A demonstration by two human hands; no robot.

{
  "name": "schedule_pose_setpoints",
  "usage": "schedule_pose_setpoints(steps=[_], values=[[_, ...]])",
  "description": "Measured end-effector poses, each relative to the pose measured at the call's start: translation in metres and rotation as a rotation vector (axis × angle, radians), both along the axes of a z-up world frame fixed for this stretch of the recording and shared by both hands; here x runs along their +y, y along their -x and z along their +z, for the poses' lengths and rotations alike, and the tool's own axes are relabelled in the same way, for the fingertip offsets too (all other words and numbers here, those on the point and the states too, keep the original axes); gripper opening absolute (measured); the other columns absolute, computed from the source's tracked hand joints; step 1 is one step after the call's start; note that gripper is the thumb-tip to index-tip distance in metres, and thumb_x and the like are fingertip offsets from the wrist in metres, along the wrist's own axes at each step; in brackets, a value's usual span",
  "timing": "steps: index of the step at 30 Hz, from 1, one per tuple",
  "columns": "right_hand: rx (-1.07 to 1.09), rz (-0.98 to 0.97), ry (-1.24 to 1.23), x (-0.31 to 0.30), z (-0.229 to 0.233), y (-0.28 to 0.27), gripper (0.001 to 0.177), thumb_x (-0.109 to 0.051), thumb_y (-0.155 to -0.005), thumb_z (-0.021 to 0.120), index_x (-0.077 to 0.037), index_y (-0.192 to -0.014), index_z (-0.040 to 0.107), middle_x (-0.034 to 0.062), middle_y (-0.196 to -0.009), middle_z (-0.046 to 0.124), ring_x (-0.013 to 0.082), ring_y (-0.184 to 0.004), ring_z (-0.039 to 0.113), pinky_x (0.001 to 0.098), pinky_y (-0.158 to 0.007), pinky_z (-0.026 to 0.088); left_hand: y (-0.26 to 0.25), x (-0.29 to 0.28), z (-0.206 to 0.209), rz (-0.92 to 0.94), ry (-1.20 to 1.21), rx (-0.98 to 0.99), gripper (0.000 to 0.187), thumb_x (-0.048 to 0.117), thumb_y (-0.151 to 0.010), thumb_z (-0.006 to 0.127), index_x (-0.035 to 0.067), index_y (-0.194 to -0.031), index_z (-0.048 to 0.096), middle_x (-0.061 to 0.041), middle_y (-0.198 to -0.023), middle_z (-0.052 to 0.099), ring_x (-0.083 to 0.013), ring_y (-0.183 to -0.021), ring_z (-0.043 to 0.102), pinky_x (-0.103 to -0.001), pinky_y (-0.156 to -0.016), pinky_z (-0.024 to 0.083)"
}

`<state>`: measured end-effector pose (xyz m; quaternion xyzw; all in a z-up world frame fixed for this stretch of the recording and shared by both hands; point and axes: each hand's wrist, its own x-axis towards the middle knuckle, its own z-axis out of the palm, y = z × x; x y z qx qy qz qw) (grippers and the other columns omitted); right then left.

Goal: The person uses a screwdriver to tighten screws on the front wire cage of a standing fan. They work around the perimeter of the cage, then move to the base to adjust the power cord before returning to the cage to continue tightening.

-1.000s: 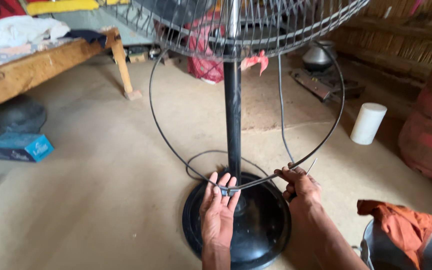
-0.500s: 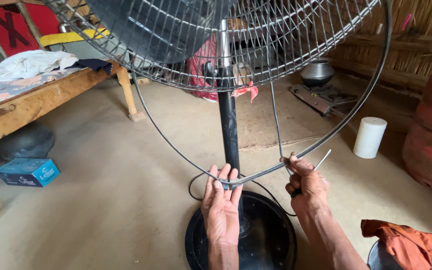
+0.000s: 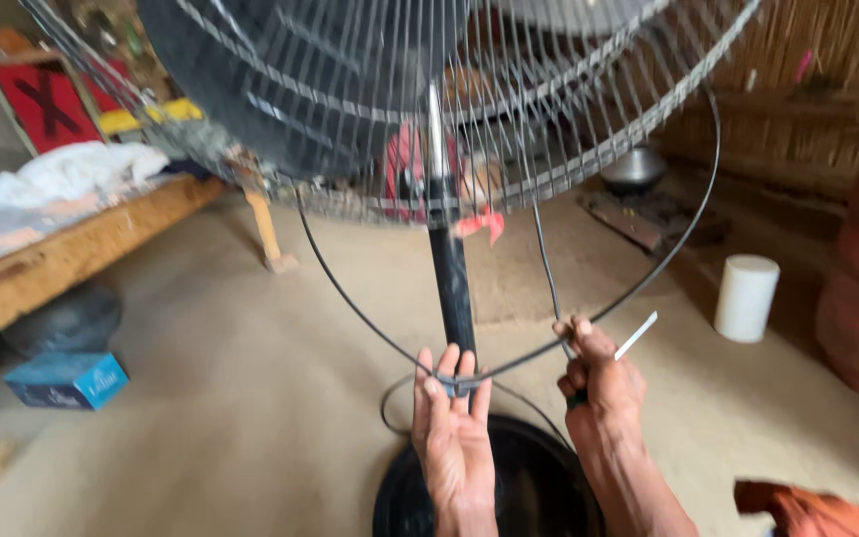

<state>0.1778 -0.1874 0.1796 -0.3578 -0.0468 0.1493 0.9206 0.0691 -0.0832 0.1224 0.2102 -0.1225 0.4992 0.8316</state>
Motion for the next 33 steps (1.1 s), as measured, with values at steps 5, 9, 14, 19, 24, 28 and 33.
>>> schedule_pose_setpoints(steps=[5,9,14,19,24,28,33], values=[[-0.038,0.043,-0.095,0.003,0.017,0.005,0.014,-0.016,-0.091,0.070,-0.007,-0.102,0.069,0.0058,-0.098,0.075,0.0074,-0.051,0.032,0.0256,-0.048,0.028,-0.003,0.010,0.021,0.030,-0.008,-0.035,0.060,0.025,-0.095,0.062,0.008,-0.151,0.046,-0.022,-0.148,0.054,-0.0365,-0.135,0.051,-0.057,-0.115,0.040],[-0.049,0.044,-0.117,0.003,0.034,0.007,0.016,-0.017,-0.091,0.071,-0.007,-0.103,0.069,0.0068,-0.099,0.076,0.0074,-0.050,0.032,0.0255,-0.048,0.028,-0.004,0.015,0.039,0.009,-0.023,-0.066,0.061,0.027,-0.094,0.062,0.010,-0.150,0.046,-0.020,-0.149,0.054,-0.0348,-0.136,0.051,-0.055,-0.114,0.040],[-0.066,0.016,-0.151,-0.002,0.060,0.013,0.016,-0.016,-0.090,0.073,-0.006,-0.101,0.072,0.0097,-0.099,0.077,0.0077,-0.049,0.032,0.0253,-0.047,0.028,-0.002,0.017,0.063,0.000,-0.038,-0.081,0.062,0.029,-0.094,0.061,0.009,-0.150,0.045,-0.021,-0.150,0.053,-0.0348,-0.137,0.050,-0.055,-0.115,0.040],[-0.128,0.006,-0.172,-0.005,0.084,0.016,0.015,-0.016,-0.089,0.073,-0.006,-0.100,0.073,0.0093,-0.097,0.077,0.0075,-0.048,0.032,0.0253,-0.046,0.028,-0.002,0.019,0.088,0.007,-0.041,-0.088,0.060,0.027,-0.094,0.062,0.010,-0.149,0.046,-0.020,-0.146,0.055,-0.0342,-0.135,0.052,-0.056,-0.114,0.042],[-0.148,0.009,-0.197,-0.004,0.104,0.022,0.015,-0.016,-0.090,0.073,-0.006,-0.100,0.072,0.0088,-0.097,0.077,0.0074,-0.049,0.034,0.0250,-0.047,0.028,0.000,0.022,0.108,-0.003,-0.037,-0.116,0.058,0.026,-0.094,0.063,0.013,-0.148,0.048,-0.014,-0.135,0.061,-0.0294,-0.128,0.056,-0.056,-0.112,0.044],[-0.184,0.016,-0.233,-0.001,0.117,0.027,0.015,-0.015,-0.089,0.074,-0.006,-0.101,0.072,0.0078,-0.095,0.077,0.0073,-0.050,0.034,0.0250,-0.046,0.029,0.003,0.027,0.119,0.011,-0.026,-0.125,0.057,0.024,-0.094,0.064,0.014,-0.148,0.049,-0.011,-0.127,0.064,-0.0269,-0.124,0.058,-0.056,-0.112,0.046],[-0.184,0.012,-0.236,0.010,0.129,0.028,0.015,-0.016,-0.087,0.076,-0.006,-0.097,0.075,0.0063,-0.090,0.077,0.0083,-0.048,0.035,0.0267,-0.045,0.028,0.009,0.033,0.136,0.037,-0.029,-0.102,0.057,0.026,-0.094,0.065,0.016,-0.148,0.051,-0.007,-0.121,0.065,-0.0244,-0.124,0.059,-0.053,-0.112,0.046]])
